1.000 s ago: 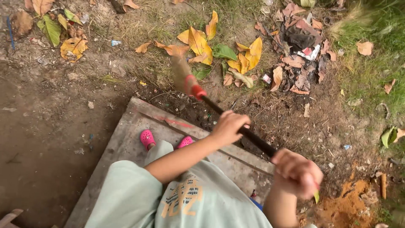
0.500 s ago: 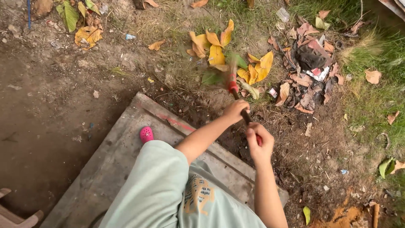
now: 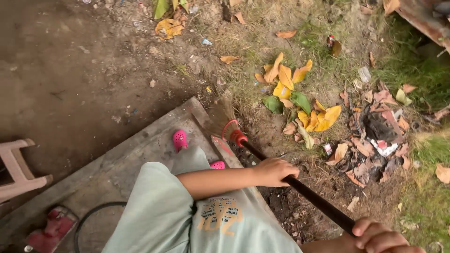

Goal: Sweeping dry leaves and dirt from an outdoor yard area with a broom.

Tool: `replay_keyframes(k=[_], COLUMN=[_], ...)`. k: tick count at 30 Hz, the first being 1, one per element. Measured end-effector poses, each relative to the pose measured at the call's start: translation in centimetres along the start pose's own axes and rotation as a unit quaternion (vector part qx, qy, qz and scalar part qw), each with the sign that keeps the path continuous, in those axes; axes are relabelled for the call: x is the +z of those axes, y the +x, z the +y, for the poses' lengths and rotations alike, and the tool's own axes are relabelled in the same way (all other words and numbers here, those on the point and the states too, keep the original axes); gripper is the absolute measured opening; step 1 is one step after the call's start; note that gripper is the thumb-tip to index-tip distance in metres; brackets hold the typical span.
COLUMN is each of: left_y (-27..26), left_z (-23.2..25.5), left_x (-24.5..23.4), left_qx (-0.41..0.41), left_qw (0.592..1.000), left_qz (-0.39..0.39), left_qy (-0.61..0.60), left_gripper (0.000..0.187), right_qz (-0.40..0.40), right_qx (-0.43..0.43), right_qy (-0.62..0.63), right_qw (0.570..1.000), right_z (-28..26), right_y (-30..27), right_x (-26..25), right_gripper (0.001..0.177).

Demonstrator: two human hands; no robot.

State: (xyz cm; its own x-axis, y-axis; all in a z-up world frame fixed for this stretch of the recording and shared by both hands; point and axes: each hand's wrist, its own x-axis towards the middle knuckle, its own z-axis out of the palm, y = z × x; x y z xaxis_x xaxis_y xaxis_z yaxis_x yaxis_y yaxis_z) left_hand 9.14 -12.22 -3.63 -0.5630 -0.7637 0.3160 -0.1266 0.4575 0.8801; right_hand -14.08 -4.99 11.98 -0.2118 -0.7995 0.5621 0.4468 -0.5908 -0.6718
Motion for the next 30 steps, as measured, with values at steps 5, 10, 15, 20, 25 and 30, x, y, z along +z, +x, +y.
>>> replay_keyframes(k=[5, 10, 15, 20, 25, 30], left_y=[-6.0, -11.0, -15.4, -18.9, -19.9, -19.7], left_z=[-1.6, -3.1, -5.1, -6.6, -9.0, -11.2], left_x=[-7.7, -15.8, -23.7, -29.6, -32.2, -35.5], left_qx=[-0.089, -0.163, -0.240, -0.233, -0.233, -0.301], left_qw=[0.995, 0.982, 0.965, 0.957, 0.947, 0.932], left_qz=[0.049, 0.085, 0.096, 0.158, 0.198, 0.178], left_qy=[0.025, 0.040, 0.051, 0.073, 0.093, 0.088], left_gripper=[0.021, 0.021, 0.018, 0.017, 0.018, 0.023], right_qz=[-0.071, -0.213, -0.234, -0.268, -0.312, -0.381], right_qx=[0.063, 0.136, 0.171, 0.178, 0.172, 0.253], right_qy=[-0.060, 0.131, 0.200, 0.247, 0.250, 0.296], right_qw=[0.994, 0.959, 0.936, 0.914, 0.900, 0.839], right_z=[7.0, 16.4, 23.9, 29.2, 32.6, 37.4], right_y=[2.3, 4.6, 5.5, 5.8, 7.4, 10.2], right_x=[6.4, 11.9, 21.5, 28.0, 30.4, 33.4], right_gripper=[0.035, 0.027, 0.030, 0.028, 0.028, 0.028])
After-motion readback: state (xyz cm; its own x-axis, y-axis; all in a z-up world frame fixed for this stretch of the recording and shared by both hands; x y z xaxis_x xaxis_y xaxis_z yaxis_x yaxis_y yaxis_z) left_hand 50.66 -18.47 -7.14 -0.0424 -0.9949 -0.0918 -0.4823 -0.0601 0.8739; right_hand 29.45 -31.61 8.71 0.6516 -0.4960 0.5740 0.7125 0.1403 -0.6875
